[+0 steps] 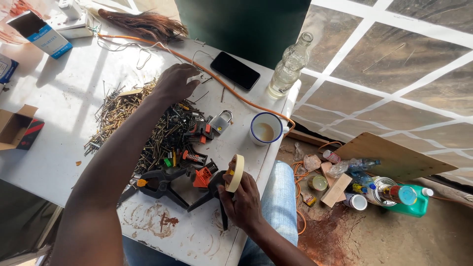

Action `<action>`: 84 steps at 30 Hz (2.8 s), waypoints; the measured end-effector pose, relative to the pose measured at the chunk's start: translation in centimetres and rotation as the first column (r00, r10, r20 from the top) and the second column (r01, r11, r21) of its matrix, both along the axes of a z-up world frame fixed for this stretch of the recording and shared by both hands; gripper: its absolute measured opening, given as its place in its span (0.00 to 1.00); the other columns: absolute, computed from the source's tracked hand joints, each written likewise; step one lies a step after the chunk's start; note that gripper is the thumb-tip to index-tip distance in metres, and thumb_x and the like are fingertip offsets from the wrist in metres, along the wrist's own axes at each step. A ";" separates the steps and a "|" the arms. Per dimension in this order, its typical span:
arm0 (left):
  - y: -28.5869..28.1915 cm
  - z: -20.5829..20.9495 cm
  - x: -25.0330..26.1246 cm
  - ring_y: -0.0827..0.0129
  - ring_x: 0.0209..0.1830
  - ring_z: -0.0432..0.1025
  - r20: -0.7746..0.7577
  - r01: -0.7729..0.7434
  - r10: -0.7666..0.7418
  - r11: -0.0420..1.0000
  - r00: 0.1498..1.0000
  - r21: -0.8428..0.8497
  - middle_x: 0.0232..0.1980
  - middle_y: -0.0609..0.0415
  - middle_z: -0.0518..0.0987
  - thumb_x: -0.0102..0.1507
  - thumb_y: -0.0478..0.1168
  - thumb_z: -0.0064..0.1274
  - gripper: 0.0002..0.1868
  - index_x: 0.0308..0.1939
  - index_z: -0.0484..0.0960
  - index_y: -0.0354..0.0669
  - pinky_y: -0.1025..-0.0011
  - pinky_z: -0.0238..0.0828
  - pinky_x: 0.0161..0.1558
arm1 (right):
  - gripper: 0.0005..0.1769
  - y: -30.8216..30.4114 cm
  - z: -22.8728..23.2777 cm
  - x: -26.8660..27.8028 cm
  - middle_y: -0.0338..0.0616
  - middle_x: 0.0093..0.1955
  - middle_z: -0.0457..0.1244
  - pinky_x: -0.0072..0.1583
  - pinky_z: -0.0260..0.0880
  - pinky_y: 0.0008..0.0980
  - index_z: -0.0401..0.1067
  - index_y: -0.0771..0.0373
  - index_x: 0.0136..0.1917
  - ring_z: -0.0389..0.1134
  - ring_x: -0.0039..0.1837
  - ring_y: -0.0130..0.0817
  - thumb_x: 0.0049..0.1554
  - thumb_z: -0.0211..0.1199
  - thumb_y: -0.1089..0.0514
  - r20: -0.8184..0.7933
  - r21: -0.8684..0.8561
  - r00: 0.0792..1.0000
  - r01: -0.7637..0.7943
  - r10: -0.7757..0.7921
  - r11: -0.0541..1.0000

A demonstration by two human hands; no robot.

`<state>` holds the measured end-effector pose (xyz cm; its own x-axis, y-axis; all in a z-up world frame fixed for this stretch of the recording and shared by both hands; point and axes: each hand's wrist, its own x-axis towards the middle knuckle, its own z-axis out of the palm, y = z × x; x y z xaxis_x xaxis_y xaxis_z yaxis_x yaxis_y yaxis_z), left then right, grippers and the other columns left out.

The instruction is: The person sits with a table on their lap and sorts through a large pile of screws and nails. They move aside tools like clamps and a tape roll, then pick through the pile to separate specific fasteners and place them into a small cardboard box.

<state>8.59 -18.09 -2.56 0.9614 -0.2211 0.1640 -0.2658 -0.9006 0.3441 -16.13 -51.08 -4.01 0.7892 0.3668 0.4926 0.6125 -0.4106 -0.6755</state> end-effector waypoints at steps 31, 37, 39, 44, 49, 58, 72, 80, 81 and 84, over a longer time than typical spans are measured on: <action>-5.0 3.2 -3.2 0.63 0.38 0.80 -0.300 -0.024 -0.005 0.995 0.954 -0.093 0.38 0.53 0.87 0.57 0.37 0.52 0.13 0.42 0.90 0.49 0.63 0.77 0.45 | 0.16 0.0 -0.2 -0.1 0.57 0.65 0.65 0.61 0.70 0.48 0.71 0.66 0.59 0.68 0.62 0.53 0.64 0.58 0.52 -0.022 0.005 1.000 0.007 -0.007 1.000; -7.3 -2.4 0.9 0.52 0.31 0.79 -0.142 -0.131 0.113 0.984 0.983 -0.124 0.25 0.55 0.80 0.56 0.43 0.62 0.04 0.28 0.84 0.52 0.52 0.75 0.36 | 0.13 0.3 -1.0 0.1 0.58 0.66 0.63 0.55 0.72 0.56 0.73 0.62 0.56 0.69 0.61 0.62 0.64 0.59 0.52 0.015 0.084 0.999 0.029 -0.031 0.996; -7.1 -4.9 2.1 0.56 0.27 0.78 -0.175 -0.168 0.149 0.981 0.973 -0.102 0.22 0.60 0.79 0.53 0.40 0.58 0.04 0.23 0.82 0.55 0.57 0.74 0.32 | 0.13 0.3 -0.9 0.1 0.60 0.66 0.62 0.55 0.72 0.57 0.72 0.64 0.56 0.68 0.62 0.64 0.65 0.58 0.53 0.025 0.109 0.999 0.029 -0.031 0.994; -4.1 -4.0 -0.7 0.45 0.33 0.79 -0.287 -0.145 0.154 0.988 0.946 0.054 0.27 0.52 0.83 0.51 0.44 0.59 0.04 0.26 0.87 0.55 0.50 0.76 0.40 | 0.13 0.4 -0.9 0.0 0.57 0.65 0.63 0.55 0.73 0.55 0.73 0.63 0.56 0.69 0.61 0.61 0.64 0.59 0.52 0.012 0.095 0.999 0.045 -0.047 0.994; -3.9 0.7 -5.3 0.43 0.37 0.80 -0.380 -0.076 0.058 0.997 0.923 -0.033 0.30 0.50 0.85 0.53 0.50 0.63 0.07 0.31 0.90 0.57 0.47 0.77 0.42 | 0.14 0.3 0.2 0.1 0.58 0.66 0.63 0.56 0.73 0.55 0.73 0.63 0.56 0.69 0.61 0.61 0.64 0.60 0.51 0.011 0.081 0.999 0.050 -0.051 0.995; -8.2 3.8 -14.0 0.42 0.45 0.73 -0.312 -0.041 0.015 0.996 0.950 -0.075 0.46 0.39 0.78 0.59 0.59 0.68 0.30 0.51 0.86 0.37 0.48 0.70 0.43 | 0.13 0.2 -0.5 -0.2 0.55 0.70 0.61 0.59 0.72 0.55 0.72 0.62 0.56 0.67 0.65 0.61 0.66 0.57 0.50 0.043 0.093 0.999 0.014 -0.018 0.996; -7.7 5.9 -21.7 0.70 0.35 0.77 0.127 -0.045 0.315 0.488 0.940 -0.872 0.47 0.43 0.81 0.74 0.43 0.50 0.10 0.53 0.75 0.40 0.76 0.78 0.34 | 0.13 0.3 0.0 -0.9 0.52 0.71 0.61 0.57 0.72 0.49 0.71 0.61 0.58 0.66 0.66 0.53 0.64 0.58 0.53 0.008 0.014 0.998 0.068 -0.068 0.998; -6.0 0.4 -22.3 0.59 0.32 0.75 -0.347 -0.625 0.544 0.488 0.764 -0.609 0.23 0.55 0.75 0.59 0.55 0.56 0.14 0.31 0.84 0.52 0.62 0.68 0.37 | 0.13 0.4 -0.5 -0.7 0.52 0.66 0.63 0.53 0.73 0.55 0.73 0.59 0.55 0.70 0.58 0.61 0.66 0.58 0.48 0.098 0.060 0.991 0.085 -0.091 0.995; -5.9 1.0 -22.1 0.52 0.30 0.79 -0.267 -0.673 0.620 0.707 0.738 -0.217 0.17 0.60 0.76 0.55 0.63 0.55 0.17 0.27 0.85 0.58 0.57 0.69 0.35 | 0.13 0.5 -0.6 -0.7 0.52 0.66 0.64 0.53 0.73 0.55 0.74 0.58 0.55 0.70 0.58 0.61 0.65 0.59 0.48 0.098 0.072 0.990 0.095 -0.101 0.993; -8.2 7.0 -22.4 0.63 0.10 0.62 -0.340 -0.598 0.542 0.797 0.768 -0.080 0.09 0.53 0.66 0.65 0.58 0.58 0.29 0.15 0.78 0.44 0.63 0.60 0.23 | 0.11 0.5 -0.3 -0.7 0.50 0.66 0.62 0.53 0.72 0.55 0.73 0.56 0.57 0.69 0.59 0.60 0.67 0.58 0.49 0.112 0.065 0.990 0.076 -0.083 0.995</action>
